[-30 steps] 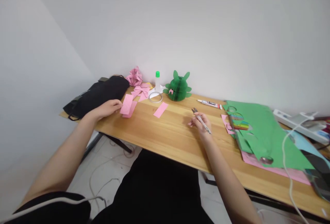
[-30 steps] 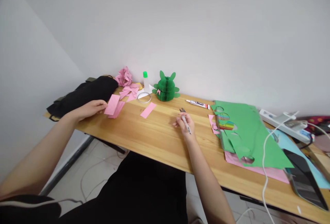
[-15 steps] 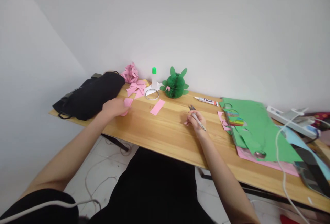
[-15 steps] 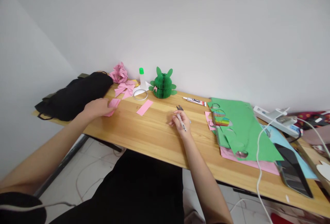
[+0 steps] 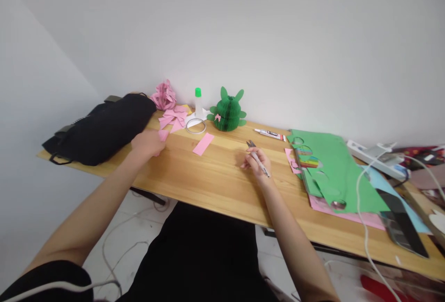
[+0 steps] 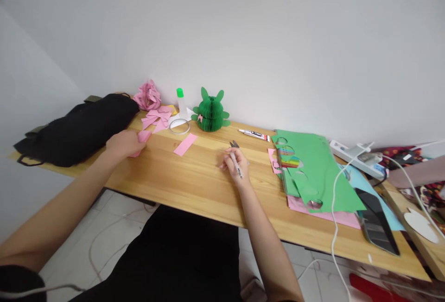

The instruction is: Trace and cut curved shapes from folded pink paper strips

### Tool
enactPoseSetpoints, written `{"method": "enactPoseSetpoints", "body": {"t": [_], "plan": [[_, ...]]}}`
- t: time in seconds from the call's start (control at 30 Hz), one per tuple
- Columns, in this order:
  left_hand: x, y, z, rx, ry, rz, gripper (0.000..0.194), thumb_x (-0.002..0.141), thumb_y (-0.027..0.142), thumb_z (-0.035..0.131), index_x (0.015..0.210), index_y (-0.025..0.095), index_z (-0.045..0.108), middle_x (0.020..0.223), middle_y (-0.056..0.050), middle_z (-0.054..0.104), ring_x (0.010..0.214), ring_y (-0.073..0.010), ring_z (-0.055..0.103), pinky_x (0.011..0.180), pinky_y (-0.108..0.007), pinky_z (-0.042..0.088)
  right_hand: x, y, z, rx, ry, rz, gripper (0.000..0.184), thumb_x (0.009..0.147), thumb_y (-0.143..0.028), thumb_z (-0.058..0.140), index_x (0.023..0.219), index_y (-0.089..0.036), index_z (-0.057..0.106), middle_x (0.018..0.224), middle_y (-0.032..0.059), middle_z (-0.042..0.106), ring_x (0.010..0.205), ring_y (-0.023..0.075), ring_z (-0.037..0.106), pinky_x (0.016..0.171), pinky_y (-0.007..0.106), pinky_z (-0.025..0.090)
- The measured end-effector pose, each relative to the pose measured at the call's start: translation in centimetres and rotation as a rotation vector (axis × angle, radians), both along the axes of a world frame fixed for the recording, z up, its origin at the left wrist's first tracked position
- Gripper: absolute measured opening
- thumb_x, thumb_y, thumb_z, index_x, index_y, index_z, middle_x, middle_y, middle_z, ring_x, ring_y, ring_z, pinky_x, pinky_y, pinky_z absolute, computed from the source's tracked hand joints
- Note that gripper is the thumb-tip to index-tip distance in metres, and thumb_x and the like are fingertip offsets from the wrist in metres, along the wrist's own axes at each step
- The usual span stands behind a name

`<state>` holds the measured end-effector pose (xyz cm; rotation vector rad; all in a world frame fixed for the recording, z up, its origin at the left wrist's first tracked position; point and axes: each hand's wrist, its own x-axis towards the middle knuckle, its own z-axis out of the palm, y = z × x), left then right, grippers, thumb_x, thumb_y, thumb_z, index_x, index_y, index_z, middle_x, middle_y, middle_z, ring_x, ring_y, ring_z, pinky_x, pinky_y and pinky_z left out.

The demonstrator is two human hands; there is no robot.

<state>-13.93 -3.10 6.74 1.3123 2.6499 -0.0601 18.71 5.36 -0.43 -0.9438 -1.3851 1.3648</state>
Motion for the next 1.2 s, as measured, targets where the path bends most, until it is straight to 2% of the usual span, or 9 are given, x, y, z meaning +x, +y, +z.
{"method": "enactPoseSetpoints", "body": {"t": [0.13,0.2,0.33,0.43,0.53,0.73,0.97,1.1,1.2], "plan": [[0.6,-0.1,-0.1,0.052,0.076,-0.009,0.039,0.078,0.029,0.054,0.109,0.005,0.062,0.115,-0.03,0.06,0.104,-0.0456,0.061,0.077,-0.05,0.049,0.1,0.1,0.0,0.013,-0.021,-0.004,0.034,0.068,-0.045,0.07,0.088,-0.023,0.054,0.053,-0.0062,0.057,0.041,0.013,0.059,0.041,0.023,0.046],[1.5,0.1,-0.3,0.107,0.115,-0.077,0.038,0.081,0.029,0.052,0.11,0.006,0.062,0.12,-0.031,0.057,0.113,-0.0471,0.055,0.085,-0.055,0.046,0.1,0.1,0.1,0.018,-0.034,-0.004,0.034,0.068,-0.046,0.069,0.088,-0.023,0.053,0.054,-0.0059,0.057,0.041,0.013,0.058,0.04,0.023,0.045],[4.4,1.1,-1.5,0.197,0.078,-0.376,0.03,0.087,0.031,0.048,0.102,0.011,0.065,0.117,-0.02,0.061,0.116,-0.0362,0.055,0.097,-0.048,0.043,0.1,0.1,0.4,0.03,-0.07,0.011,0.032,0.068,-0.044,0.069,0.087,-0.023,0.053,0.053,-0.005,0.057,0.042,0.014,0.058,0.04,0.024,0.044],[6.4,2.0,-2.9,0.242,-0.002,-0.616,0.029,0.088,0.028,0.05,0.112,0.017,0.063,0.123,-0.011,0.062,0.118,-0.0268,0.055,0.1,-0.039,0.043,0.2,0.0,0.3,0.045,-0.093,0.019,0.03,0.069,-0.042,0.068,0.087,-0.024,0.053,0.053,-0.0046,0.057,0.041,0.0142,0.057,0.042,0.025,0.044],[7.7,2.0,-4.2,0.283,-0.034,-0.722,0.028,0.089,0.024,0.05,0.113,0.016,0.063,0.128,-0.012,0.06,0.119,-0.0257,0.054,0.102,-0.039,0.042,0.3,0.0,0.2,0.055,-0.101,0.012,0.03,0.07,-0.043,0.067,0.088,-0.023,0.053,0.053,-0.0039,0.057,0.042,0.0144,0.056,0.043,0.026,0.043],[9.6,-1.9,-5.6,0.36,-0.048,-0.826,0.028,0.091,0.026,0.052,0.115,0.015,0.063,0.131,-0.014,0.058,0.124,-0.0285,0.05,0.105,-0.046,0.04,0.3,-0.1,0.8,0.058,-0.129,-0.062,0.032,0.067,-0.044,0.068,0.086,-0.022,0.056,0.052,-0.0036,0.057,0.045,0.015,0.055,0.047,0.027,0.043],[12.7,-6.0,-5.9,0.569,-0.153,-1.012,0.027,0.092,0.034,0.053,0.099,0.012,0.067,0.121,-0.018,0.062,0.116,-0.0309,0.054,0.096,-0.049,0.046,1.6,0.4,2.0,0.039,-0.209,-0.336,0.026,0.074,-0.042,0.058,0.088,-0.021,0.057,0.058,-0.004,0.059,0.05,0.0136,0.056,0.047,0.024,0.04],[13.9,-7.5,-5.6,0.616,-0.216,-1.161,0.038,0.088,0.046,0.06,0.106,0.013,0.065,0.111,-0.016,0.067,0.104,-0.0289,0.061,0.09,-0.048,0.05,1.7,0.4,2.6,-0.017,-0.167,-0.335,0.025,0.071,-0.041,0.058,0.084,-0.021,0.054,0.054,-0.0057,0.057,0.044,0.0115,0.053,0.041,0.021,0.038],[14.0,-8.7,-5.5,0.605,-0.162,-1.181,0.044,0.088,0.044,0.061,0.118,0.012,0.06,0.119,-0.017,0.065,0.111,-0.0285,0.06,0.092,-0.044,0.051,1.4,0.4,2.8,-0.053,-0.14,-0.295,0.022,0.07,-0.039,0.058,0.082,-0.021,0.052,0.052,-0.0071,0.056,0.043,0.0104,0.052,0.04,0.02,0.038]]}}
